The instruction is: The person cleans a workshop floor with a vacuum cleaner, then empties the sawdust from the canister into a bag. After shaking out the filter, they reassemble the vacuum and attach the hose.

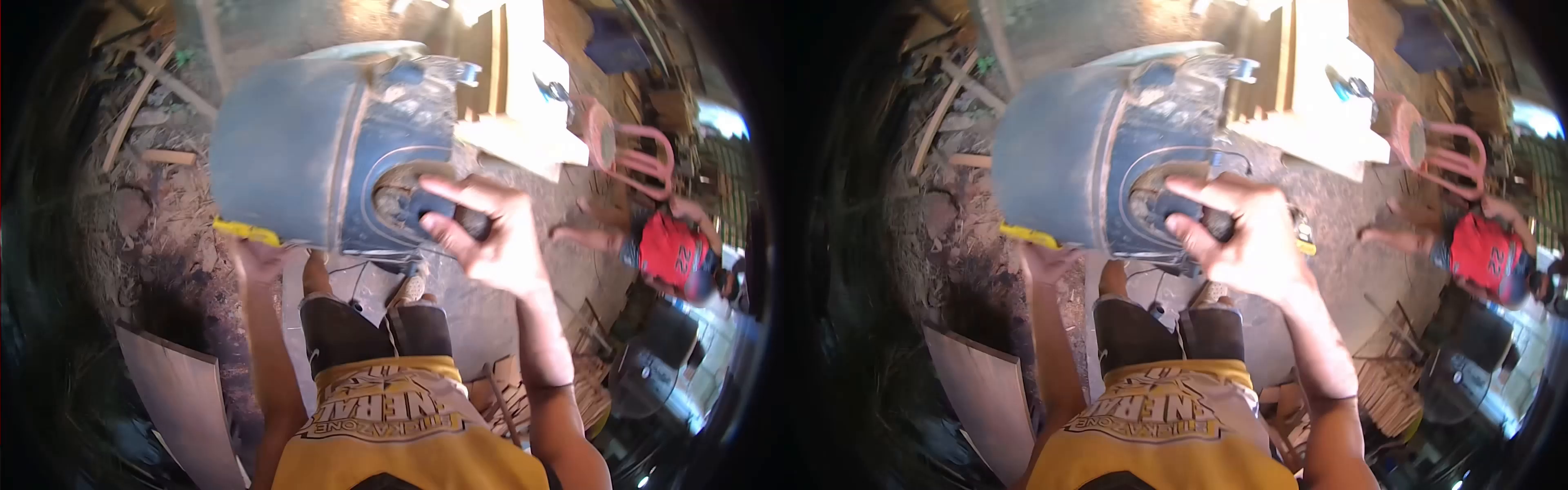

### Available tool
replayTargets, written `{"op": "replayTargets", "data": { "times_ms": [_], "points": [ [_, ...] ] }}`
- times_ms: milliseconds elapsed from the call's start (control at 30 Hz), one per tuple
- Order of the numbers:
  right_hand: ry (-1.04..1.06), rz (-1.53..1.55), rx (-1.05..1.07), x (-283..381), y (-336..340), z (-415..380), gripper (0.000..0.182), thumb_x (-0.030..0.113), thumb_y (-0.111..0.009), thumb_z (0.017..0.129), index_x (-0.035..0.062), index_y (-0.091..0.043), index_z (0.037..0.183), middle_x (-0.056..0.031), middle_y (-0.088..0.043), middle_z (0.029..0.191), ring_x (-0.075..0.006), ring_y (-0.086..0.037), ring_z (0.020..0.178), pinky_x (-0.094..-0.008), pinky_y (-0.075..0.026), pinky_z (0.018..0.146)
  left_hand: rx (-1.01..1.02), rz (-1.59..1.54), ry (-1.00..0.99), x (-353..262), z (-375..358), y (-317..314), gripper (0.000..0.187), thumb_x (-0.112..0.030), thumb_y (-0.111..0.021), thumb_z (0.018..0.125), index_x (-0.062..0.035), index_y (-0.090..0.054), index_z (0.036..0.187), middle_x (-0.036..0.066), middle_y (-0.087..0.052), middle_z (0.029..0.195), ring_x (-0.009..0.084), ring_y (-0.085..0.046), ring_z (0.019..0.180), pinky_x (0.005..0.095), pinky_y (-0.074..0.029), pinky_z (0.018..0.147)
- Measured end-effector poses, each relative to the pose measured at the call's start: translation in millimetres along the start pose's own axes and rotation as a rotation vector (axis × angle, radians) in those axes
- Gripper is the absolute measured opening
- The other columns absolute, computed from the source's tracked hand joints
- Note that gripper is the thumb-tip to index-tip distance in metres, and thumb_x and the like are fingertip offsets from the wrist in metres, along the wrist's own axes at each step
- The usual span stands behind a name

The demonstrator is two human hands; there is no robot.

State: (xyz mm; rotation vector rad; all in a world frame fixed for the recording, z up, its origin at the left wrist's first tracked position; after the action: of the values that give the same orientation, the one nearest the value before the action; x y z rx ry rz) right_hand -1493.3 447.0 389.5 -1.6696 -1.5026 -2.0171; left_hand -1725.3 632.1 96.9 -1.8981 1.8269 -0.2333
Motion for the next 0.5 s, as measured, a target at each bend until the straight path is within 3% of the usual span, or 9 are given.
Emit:
{"op": "replayTargets", "data": {
  "times_ms": [33,67,100,167,233,267,333,367,500],
  "points": [
    [0.04,-0.024,-0.009,-3.2,7.9,-30.5,0.041,0.008,-0.078,0.074,0.0064,-0.069,0.113,-0.0094,-0.065,0.076,-0.0127,-0.058,0.062,-0.0275,-0.047,0.057,0.024,0.107,0.011,9.4,-14.1,7.8,0.071,-0.063,-0.044,0.088,-0.0137,-0.041,0.138,0.013,-0.041,0.141,0.0361,-0.048,0.121,0.061,-0.044,0.093],
    [-0.046,0.016,0.049,-11.9,10.8,-61.5,0.038,0.007,-0.075,0.074,0.0053,-0.07,0.111,-0.0158,-0.069,0.089,-0.0224,-0.067,0.074,-0.0313,-0.055,0.066,0.051,0.222,0.028,12.5,-25.5,21.7,0.07,-0.065,-0.041,0.088,-0.0151,-0.041,0.138,0.013,-0.044,0.137,0.0342,-0.047,0.123,0.0616,-0.043,0.095],
    [0.082,0.078,-0.004,-24.4,9.9,-94.3,0.039,0.007,-0.074,0.074,0.0058,-0.069,0.112,-0.0159,-0.068,0.09,-0.0232,-0.068,0.075,-0.0315,-0.055,0.068,0.099,0.347,0.03,10.9,-26.2,24.5,0.07,-0.066,-0.039,0.089,-0.0166,-0.042,0.138,0.012,-0.047,0.134,0.0323,-0.046,0.125,0.0622,-0.042,0.097],
    [0.004,0.215,-0.03,-64.9,3.5,-161.7,0.04,0.002,-0.072,0.073,0.0054,-0.069,0.113,-0.0141,-0.066,0.09,-0.0253,-0.065,0.077,-0.035,-0.053,0.071,-0.035,0.47,0.192,42.4,-15.0,62.8,0.066,-0.063,-0.039,0.091,-0.0137,-0.046,0.135,0.013,-0.053,0.128,0.0321,-0.053,0.12,0.0624,-0.051,0.086],
    [-0.051,0.356,-0.092,-137.6,-6.6,-219.7,0.035,0.001,-0.071,0.074,0.004,-0.069,0.109,-0.0135,-0.064,0.091,-0.0251,-0.063,0.08,-0.0334,-0.05,0.074,-0.038,0.558,0.131,77.0,6.8,113.9,0.058,-0.053,-0.045,0.094,-0.0116,-0.046,0.134,0.012,-0.055,0.128,0.0339,-0.055,0.116,0.0643,-0.053,0.082],
    [-0.033,0.361,-0.14,-179.5,-9.3,-249.0,0.034,0.001,-0.071,0.074,0.0042,-0.07,0.108,-0.0131,-0.063,0.089,-0.0251,-0.063,0.079,-0.0334,-0.05,0.073,0.143,0.58,0.161,113.7,-23.9,77.7,0.054,-0.051,-0.046,0.095,-0.0105,-0.048,0.131,0.014,-0.056,0.127,0.036,-0.058,0.111,0.0644,-0.054,0.081],
    [-0.043,0.43,-0.267,-270.3,-22.5,-306.8,0.033,0.0,-0.07,0.075,0.0048,-0.07,0.107,-0.0126,-0.062,0.087,-0.025,-0.063,0.078,-0.0329,-0.049,0.073,0.005,0.651,0.162,162.8,-20.5,94.8,0.054,-0.049,-0.045,0.095,-0.011,-0.047,0.133,0.015,-0.055,0.128,0.0373,-0.056,0.113,0.064,-0.053,0.084],
    [-0.08,0.499,-0.325,-312.2,-33.9,-337.5,0.033,0.0,-0.069,0.075,0.0051,-0.07,0.107,-0.0126,-0.063,0.087,-0.025,-0.063,0.079,-0.0324,-0.049,0.073,-0.128,0.649,0.185,181.2,-11.8,132.1,0.053,-0.048,-0.045,0.095,-0.0117,-0.046,0.135,0.016,-0.054,0.129,0.0374,-0.055,0.115,0.063,-0.054,0.083],
    [-0.541,0.432,-0.094,-454.1,-101.2,-452.0,0.048,0.005,-0.071,0.073,0.0067,-0.063,0.12,-0.0181,-0.064,0.111,-0.0293,-0.062,0.103,-0.0357,-0.048,0.09,-0.139,0.791,0.287,286.4,-0.9,124.2,0.046,-0.04,-0.045,0.096,-0.0079,-0.05,0.128,0.017,-0.054,0.128,0.0397,-0.058,0.11,0.0614,-0.056,0.078]
  ]
}}
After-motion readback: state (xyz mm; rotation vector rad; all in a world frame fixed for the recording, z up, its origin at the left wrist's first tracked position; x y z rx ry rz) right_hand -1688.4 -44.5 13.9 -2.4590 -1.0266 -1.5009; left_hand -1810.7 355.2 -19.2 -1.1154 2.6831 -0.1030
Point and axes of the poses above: each hand's wrist, its own z-axis towards the middle knuckle, its own y-axis out of the back of the hand, x = y × z, the point moved 7 cm from there along z, towards the middle knuckle
